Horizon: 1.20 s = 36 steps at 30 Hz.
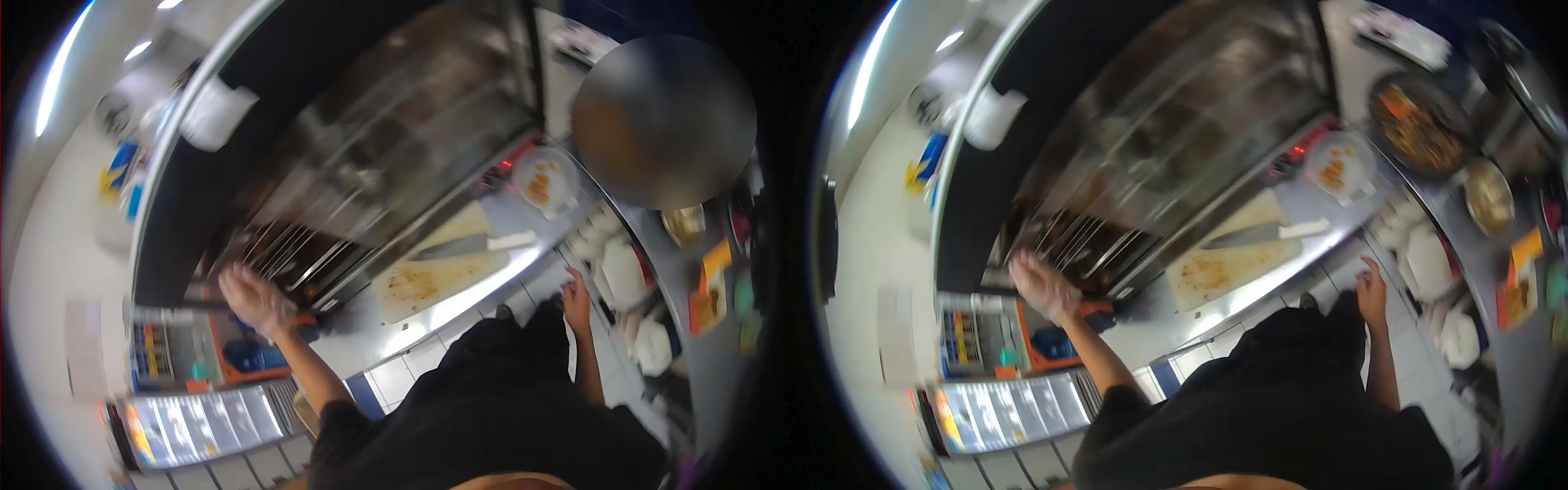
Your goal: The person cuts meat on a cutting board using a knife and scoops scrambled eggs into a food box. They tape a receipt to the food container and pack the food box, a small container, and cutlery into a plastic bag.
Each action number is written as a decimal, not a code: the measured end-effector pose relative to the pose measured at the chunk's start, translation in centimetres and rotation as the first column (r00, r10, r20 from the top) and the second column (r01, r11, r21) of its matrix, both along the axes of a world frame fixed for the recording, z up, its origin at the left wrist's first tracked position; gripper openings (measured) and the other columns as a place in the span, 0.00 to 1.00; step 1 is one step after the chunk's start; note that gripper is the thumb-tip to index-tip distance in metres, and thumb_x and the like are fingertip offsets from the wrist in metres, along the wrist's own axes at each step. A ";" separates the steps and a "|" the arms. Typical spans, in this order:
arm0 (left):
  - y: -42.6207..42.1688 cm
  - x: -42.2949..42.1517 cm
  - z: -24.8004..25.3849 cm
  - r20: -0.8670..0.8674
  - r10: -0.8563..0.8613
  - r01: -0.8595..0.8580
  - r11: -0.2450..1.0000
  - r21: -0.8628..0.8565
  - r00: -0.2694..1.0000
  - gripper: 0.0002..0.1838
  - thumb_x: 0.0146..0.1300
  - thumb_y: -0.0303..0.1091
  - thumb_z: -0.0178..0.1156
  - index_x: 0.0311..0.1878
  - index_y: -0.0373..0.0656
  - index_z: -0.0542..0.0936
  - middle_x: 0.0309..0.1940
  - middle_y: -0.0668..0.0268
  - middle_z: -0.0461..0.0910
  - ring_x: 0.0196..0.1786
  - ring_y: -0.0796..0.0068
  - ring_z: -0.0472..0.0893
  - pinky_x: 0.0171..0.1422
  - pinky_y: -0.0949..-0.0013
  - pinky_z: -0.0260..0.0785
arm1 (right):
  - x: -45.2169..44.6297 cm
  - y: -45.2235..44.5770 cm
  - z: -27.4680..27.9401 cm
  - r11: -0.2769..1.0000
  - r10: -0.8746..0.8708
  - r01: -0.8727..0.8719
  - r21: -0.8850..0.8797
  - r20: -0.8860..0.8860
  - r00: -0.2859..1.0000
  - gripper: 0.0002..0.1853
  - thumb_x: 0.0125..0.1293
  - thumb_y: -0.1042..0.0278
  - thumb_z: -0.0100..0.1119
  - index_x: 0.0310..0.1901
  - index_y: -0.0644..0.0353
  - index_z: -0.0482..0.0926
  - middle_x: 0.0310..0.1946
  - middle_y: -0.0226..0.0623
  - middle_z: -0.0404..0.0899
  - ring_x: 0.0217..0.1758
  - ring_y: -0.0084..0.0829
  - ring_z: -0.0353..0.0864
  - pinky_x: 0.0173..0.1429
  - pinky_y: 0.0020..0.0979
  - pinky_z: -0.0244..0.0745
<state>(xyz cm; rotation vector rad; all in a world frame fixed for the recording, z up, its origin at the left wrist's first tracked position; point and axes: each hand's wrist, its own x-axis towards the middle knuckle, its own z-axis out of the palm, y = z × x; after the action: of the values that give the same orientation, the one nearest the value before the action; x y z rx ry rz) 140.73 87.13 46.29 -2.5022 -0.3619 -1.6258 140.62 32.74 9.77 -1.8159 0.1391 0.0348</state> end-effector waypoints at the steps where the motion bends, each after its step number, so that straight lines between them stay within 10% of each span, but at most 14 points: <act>1: -3.8 0.2 -1.4 0.023 -0.065 0.067 0.991 -0.111 0.998 0.14 0.79 0.34 0.49 0.36 0.35 0.73 0.32 0.51 0.72 0.37 0.48 0.74 0.45 0.51 0.68 | 0.1 0.7 0.1 0.999 -0.049 0.049 -0.001 0.051 0.998 0.23 0.73 0.77 0.51 0.68 0.57 0.73 0.28 0.36 0.77 0.28 0.25 0.71 0.34 0.30 0.69; 4: -11.6 2.6 -10.6 -0.179 -0.365 0.151 0.713 -0.685 0.913 0.14 0.79 0.35 0.49 0.55 0.38 0.78 0.52 0.52 0.80 0.58 0.56 0.78 0.65 0.55 0.69 | 0.0 1.2 1.3 0.996 -0.075 0.076 -0.044 0.021 0.997 0.22 0.73 0.75 0.53 0.67 0.52 0.74 0.34 0.42 0.81 0.32 0.29 0.81 0.41 0.32 0.77; 7: -22.6 9.8 -16.6 -0.221 -0.799 0.253 0.419 -0.872 0.560 0.15 0.79 0.40 0.51 0.60 0.42 0.77 0.58 0.54 0.81 0.66 0.59 0.78 0.70 0.57 0.68 | -0.1 1.3 2.0 0.997 -0.079 0.078 -0.024 -0.024 0.997 0.22 0.73 0.74 0.54 0.67 0.53 0.74 0.36 0.42 0.81 0.33 0.30 0.83 0.42 0.33 0.78; 8: -26.6 12.0 -17.0 -0.168 -0.821 0.285 0.370 -0.884 0.546 0.13 0.80 0.38 0.51 0.45 0.39 0.78 0.43 0.55 0.78 0.48 0.58 0.78 0.58 0.57 0.69 | -0.1 1.0 1.5 0.996 -0.064 0.062 -0.066 -0.030 0.997 0.26 0.70 0.77 0.51 0.69 0.53 0.72 0.38 0.40 0.81 0.31 0.26 0.81 0.40 0.29 0.78; 11: -32.3 20.7 -22.1 -0.074 -0.953 0.459 0.209 -0.864 0.295 0.20 0.81 0.50 0.47 0.51 0.43 0.80 0.47 0.53 0.80 0.53 0.48 0.79 0.60 0.52 0.69 | -0.7 0.4 2.3 0.992 -0.111 0.108 -0.070 -0.044 0.993 0.26 0.71 0.76 0.51 0.69 0.52 0.71 0.38 0.40 0.81 0.31 0.26 0.82 0.40 0.29 0.78; 15: -35.1 22.3 -18.2 -0.495 -0.849 0.189 0.524 -0.830 0.184 0.21 0.80 0.51 0.49 0.56 0.44 0.80 0.56 0.51 0.82 0.60 0.49 0.79 0.65 0.52 0.69 | -2.3 -1.0 1.6 0.972 -0.225 0.223 -0.074 -0.021 0.974 0.22 0.73 0.73 0.54 0.68 0.52 0.73 0.36 0.40 0.82 0.31 0.30 0.82 0.41 0.34 0.77; 19: -30.9 17.3 -17.0 -0.168 -0.844 0.329 0.372 -0.868 0.509 0.21 0.78 0.47 0.56 0.60 0.38 0.78 0.59 0.50 0.81 0.60 0.53 0.80 0.64 0.51 0.72 | -2.9 -2.2 0.4 0.961 -0.275 0.272 -0.049 -0.060 0.960 0.21 0.74 0.72 0.54 0.67 0.53 0.73 0.35 0.39 0.82 0.29 0.26 0.80 0.38 0.31 0.75; 23: -23.1 11.0 -14.4 -0.033 -0.502 0.298 0.564 -0.770 0.864 0.13 0.77 0.37 0.57 0.55 0.38 0.78 0.50 0.54 0.81 0.55 0.63 0.80 0.61 0.58 0.75 | 3.5 -2.1 0.3 0.924 -0.271 0.306 0.227 -0.173 0.947 0.19 0.77 0.64 0.55 0.67 0.53 0.74 0.36 0.38 0.83 0.28 0.21 0.77 0.33 0.26 0.76; 29: -14.5 4.7 -10.1 0.174 -0.112 0.206 0.605 -0.769 0.978 0.18 0.80 0.44 0.56 0.60 0.38 0.76 0.46 0.58 0.79 0.43 0.68 0.77 0.51 0.64 0.72 | 16.9 1.3 6.1 0.876 -0.202 0.340 0.342 -0.379 0.903 0.30 0.77 0.46 0.54 0.70 0.57 0.65 0.45 0.46 0.78 0.28 0.28 0.83 0.35 0.32 0.85; 36: -13.8 2.1 -14.6 0.208 -0.272 0.330 0.555 -0.764 0.939 0.13 0.80 0.41 0.56 0.51 0.39 0.75 0.33 0.65 0.74 0.33 0.74 0.71 0.42 0.67 0.68 | 20.5 1.1 3.1 0.895 -0.297 0.375 0.240 -0.308 0.904 0.25 0.78 0.54 0.51 0.65 0.64 0.65 0.43 0.52 0.81 0.27 0.40 0.88 0.25 0.35 0.88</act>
<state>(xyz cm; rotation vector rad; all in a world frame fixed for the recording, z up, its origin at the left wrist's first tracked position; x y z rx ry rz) 142.83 73.35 31.67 -3.3118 -0.8814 -2.0002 161.10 33.80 12.90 -1.4601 0.6108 0.0473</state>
